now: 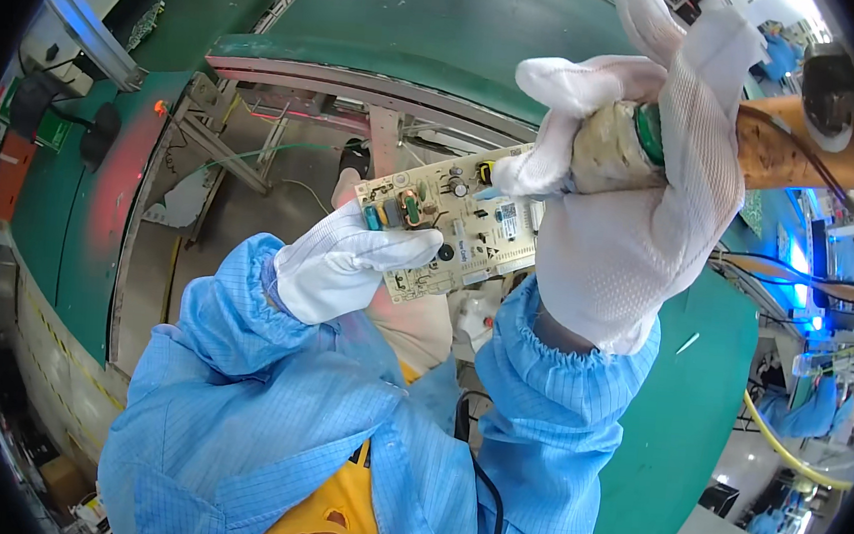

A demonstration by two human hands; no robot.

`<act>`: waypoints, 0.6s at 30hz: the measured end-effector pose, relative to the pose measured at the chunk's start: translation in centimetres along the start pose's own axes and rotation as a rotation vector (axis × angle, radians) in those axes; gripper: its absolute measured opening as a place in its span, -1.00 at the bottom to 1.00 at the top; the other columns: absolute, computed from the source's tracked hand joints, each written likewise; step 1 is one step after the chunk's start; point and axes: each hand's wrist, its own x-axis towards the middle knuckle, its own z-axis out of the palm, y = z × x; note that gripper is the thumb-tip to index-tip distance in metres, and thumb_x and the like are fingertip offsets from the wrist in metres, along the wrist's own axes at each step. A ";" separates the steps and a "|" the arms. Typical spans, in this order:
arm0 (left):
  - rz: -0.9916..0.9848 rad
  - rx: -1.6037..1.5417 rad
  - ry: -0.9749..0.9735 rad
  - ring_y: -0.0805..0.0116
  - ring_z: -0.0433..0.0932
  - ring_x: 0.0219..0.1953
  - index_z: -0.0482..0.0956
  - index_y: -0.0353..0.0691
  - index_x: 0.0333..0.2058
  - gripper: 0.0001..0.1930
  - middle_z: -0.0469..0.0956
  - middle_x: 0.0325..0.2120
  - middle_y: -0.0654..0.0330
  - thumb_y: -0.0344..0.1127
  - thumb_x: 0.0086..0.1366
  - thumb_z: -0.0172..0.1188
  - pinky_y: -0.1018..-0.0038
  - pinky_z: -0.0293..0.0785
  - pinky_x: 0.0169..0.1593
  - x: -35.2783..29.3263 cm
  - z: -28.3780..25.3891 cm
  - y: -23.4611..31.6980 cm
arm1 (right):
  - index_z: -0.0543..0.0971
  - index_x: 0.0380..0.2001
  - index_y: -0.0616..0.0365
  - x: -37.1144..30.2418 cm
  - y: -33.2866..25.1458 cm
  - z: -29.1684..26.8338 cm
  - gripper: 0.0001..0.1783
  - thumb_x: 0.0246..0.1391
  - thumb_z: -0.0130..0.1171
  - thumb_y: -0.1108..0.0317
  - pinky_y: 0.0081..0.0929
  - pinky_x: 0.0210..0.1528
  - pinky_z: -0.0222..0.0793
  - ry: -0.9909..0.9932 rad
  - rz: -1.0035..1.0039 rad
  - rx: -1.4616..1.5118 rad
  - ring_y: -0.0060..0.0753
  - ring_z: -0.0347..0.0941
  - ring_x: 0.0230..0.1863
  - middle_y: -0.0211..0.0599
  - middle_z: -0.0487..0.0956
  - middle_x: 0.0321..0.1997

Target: Assembling and testing circuit boards using an electric screwdriver at a manual assembly station.

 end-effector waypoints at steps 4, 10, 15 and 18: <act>-0.045 0.077 -0.049 0.51 0.49 -0.07 0.44 -0.29 0.08 -0.54 0.57 -0.12 0.24 -0.31 0.23 0.30 0.51 0.42 0.05 -0.2 0.3 -0.2 | 0.37 0.11 0.47 -0.2 0.4 -0.4 -0.45 0.34 -0.23 0.15 -0.73 -0.70 0.27 -0.018 -0.109 -0.187 -0.53 0.39 -0.61 -0.20 0.53 -0.39; -0.054 0.021 -0.063 0.51 0.49 -0.07 0.43 -0.30 0.09 -0.53 0.57 -0.12 0.24 -0.33 0.23 0.30 0.52 0.44 0.03 -0.8 1.8 0.3 | 0.45 0.01 0.47 0.2 1.3 -1.7 -0.58 0.28 -0.13 0.32 -0.72 -0.67 0.35 -0.031 0.056 0.367 -0.50 0.44 -0.57 -0.12 0.55 -0.38; -0.059 -0.023 -0.062 0.49 0.49 -0.07 0.43 -0.30 0.10 -0.52 0.57 -0.11 0.24 -0.32 0.22 0.30 0.51 0.44 0.04 -0.9 1.5 0.2 | 0.51 -0.07 0.46 0.3 1.8 -1.2 -0.63 0.26 -0.09 0.34 -0.67 -0.66 0.40 0.006 0.080 0.546 -0.47 0.47 -0.55 -0.07 0.55 -0.38; -0.059 -0.046 -0.065 0.48 0.49 -0.07 0.43 -0.30 0.10 -0.51 0.57 -0.10 0.24 -0.32 0.22 0.31 0.51 0.43 0.05 -1.1 1.3 -0.1 | 0.52 -0.08 0.47 -0.1 1.1 -0.2 -0.57 0.29 -0.12 0.26 -0.61 -0.67 0.39 -0.032 -0.285 -0.181 -0.44 0.48 -0.55 -0.10 0.56 -0.39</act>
